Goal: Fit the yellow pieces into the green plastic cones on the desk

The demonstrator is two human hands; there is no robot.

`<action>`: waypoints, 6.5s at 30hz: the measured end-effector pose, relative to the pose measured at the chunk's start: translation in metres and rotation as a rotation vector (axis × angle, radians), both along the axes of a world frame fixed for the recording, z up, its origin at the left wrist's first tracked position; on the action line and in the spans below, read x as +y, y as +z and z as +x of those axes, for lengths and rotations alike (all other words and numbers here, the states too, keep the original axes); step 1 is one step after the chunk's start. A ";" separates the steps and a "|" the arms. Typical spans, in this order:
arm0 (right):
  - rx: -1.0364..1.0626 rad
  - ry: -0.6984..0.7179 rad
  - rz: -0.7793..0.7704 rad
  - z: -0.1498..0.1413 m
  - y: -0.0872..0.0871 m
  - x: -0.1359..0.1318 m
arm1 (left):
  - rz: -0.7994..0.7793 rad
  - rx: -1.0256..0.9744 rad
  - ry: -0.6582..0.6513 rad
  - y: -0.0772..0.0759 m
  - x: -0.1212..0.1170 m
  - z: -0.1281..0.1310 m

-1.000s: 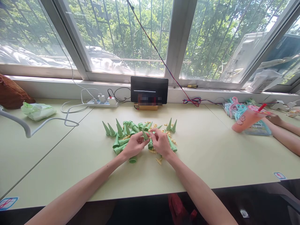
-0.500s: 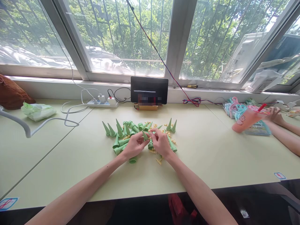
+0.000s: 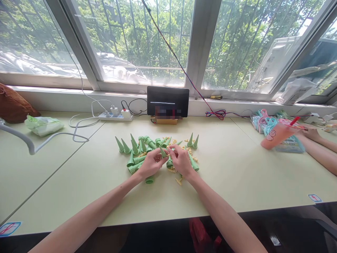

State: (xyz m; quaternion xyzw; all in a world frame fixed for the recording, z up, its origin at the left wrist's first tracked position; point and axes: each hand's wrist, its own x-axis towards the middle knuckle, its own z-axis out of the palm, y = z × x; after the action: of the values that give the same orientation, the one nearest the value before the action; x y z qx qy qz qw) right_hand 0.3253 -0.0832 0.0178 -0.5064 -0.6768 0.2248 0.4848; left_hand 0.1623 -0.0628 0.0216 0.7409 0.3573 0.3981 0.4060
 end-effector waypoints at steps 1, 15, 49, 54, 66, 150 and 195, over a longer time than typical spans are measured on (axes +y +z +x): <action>0.000 0.001 0.000 0.000 0.000 0.000 | -0.010 -0.002 0.001 0.000 0.000 0.000; 0.044 0.011 0.024 -0.001 0.007 -0.003 | -0.194 -0.096 0.058 0.007 -0.001 0.000; 0.049 0.017 0.031 0.001 0.004 -0.002 | 0.023 0.010 0.050 -0.004 0.002 -0.001; 0.051 0.008 0.032 0.001 0.003 -0.002 | 0.030 0.014 0.050 -0.005 0.001 -0.001; 0.049 0.027 0.023 -0.001 0.005 -0.002 | -0.092 -0.054 0.054 -0.001 0.002 0.000; 0.040 0.010 0.019 -0.001 0.004 -0.002 | -0.014 -0.024 0.020 -0.001 -0.002 0.001; 0.050 -0.002 0.027 -0.002 0.001 -0.001 | 0.215 0.051 0.048 -0.006 0.000 0.001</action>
State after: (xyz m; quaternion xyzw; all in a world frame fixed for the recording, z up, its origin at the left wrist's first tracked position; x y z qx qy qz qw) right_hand 0.3235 -0.0839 0.0183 -0.4947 -0.6668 0.2276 0.5088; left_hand 0.1635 -0.0630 0.0159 0.7813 0.3403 0.4249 0.3054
